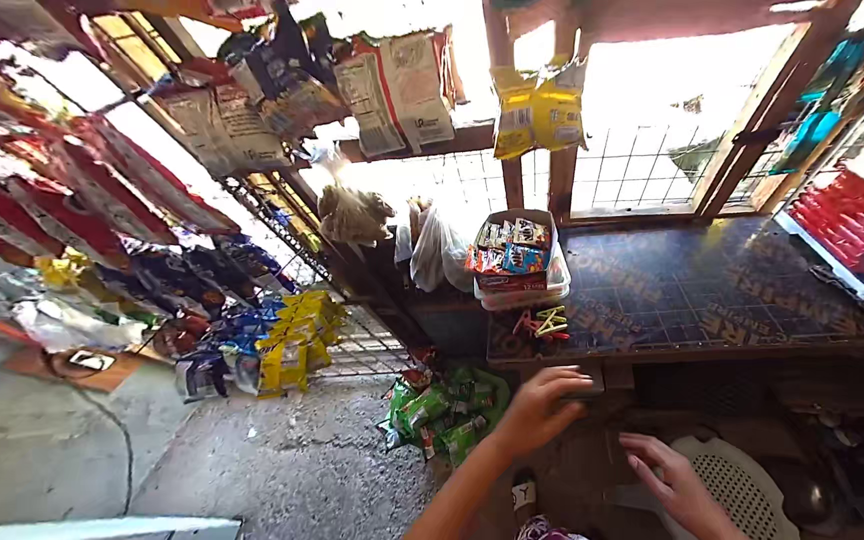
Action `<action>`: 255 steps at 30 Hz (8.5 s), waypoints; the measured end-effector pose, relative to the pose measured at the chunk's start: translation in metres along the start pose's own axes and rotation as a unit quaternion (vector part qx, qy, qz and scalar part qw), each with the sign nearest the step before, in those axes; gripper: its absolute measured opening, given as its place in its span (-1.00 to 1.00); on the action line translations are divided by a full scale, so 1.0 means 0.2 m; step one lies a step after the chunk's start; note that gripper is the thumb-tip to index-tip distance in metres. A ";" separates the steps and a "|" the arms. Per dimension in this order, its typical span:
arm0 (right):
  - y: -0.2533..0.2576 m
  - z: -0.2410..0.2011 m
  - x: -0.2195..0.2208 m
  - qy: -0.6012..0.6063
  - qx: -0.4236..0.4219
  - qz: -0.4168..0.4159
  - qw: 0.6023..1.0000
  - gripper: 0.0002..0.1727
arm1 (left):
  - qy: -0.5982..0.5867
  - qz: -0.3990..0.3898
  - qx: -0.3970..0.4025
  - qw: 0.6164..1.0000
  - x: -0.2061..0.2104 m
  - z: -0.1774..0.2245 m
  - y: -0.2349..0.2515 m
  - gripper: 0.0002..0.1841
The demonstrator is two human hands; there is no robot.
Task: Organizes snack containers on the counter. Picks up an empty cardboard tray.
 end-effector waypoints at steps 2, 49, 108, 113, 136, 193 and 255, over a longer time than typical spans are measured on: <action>0.22 -0.09 -0.06 -0.008 -0.068 0.045 0.997 -0.65 | 0.045 0.125 -0.073 0.988 -0.27 -0.12 -0.07 -0.71; 0.72 0.22 -0.90 -0.179 -0.128 0.162 0.962 -0.56 | -0.278 0.228 -0.288 0.887 -0.49 -0.53 0.61 -0.42; 0.90 -0.09 -0.59 -0.108 -0.159 0.245 0.950 -0.75 | -0.079 0.149 -0.344 0.924 -0.68 -0.72 0.83 -0.21; 0.81 -0.08 -0.74 -0.235 -0.155 0.288 0.915 -0.76 | -0.040 0.149 -0.337 0.929 -0.69 -0.73 0.83 -0.15; 1.37 0.22 -0.72 -0.299 0.276 -0.109 0.907 0.13 | -0.010 0.205 -0.147 0.968 -0.65 -0.25 0.52 -0.30; 0.93 0.33 -1.24 -0.322 0.257 0.033 0.910 -0.28 | -0.054 0.175 -0.129 0.974 -0.55 -0.23 0.43 -0.73; 1.14 0.16 -0.79 -0.367 0.229 -0.087 0.897 -0.34 | -0.057 0.062 -0.108 0.991 -0.44 -0.24 0.43 -0.75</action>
Point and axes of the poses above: each hand's wrist, its own y-axis towards the middle knuckle, its own x-axis out of the palm, z = x × y, the point moved 6 cm from there along y, towards the middle knuckle, and after that the axes turned 15 degrees about -x, right-handed, at the moved point
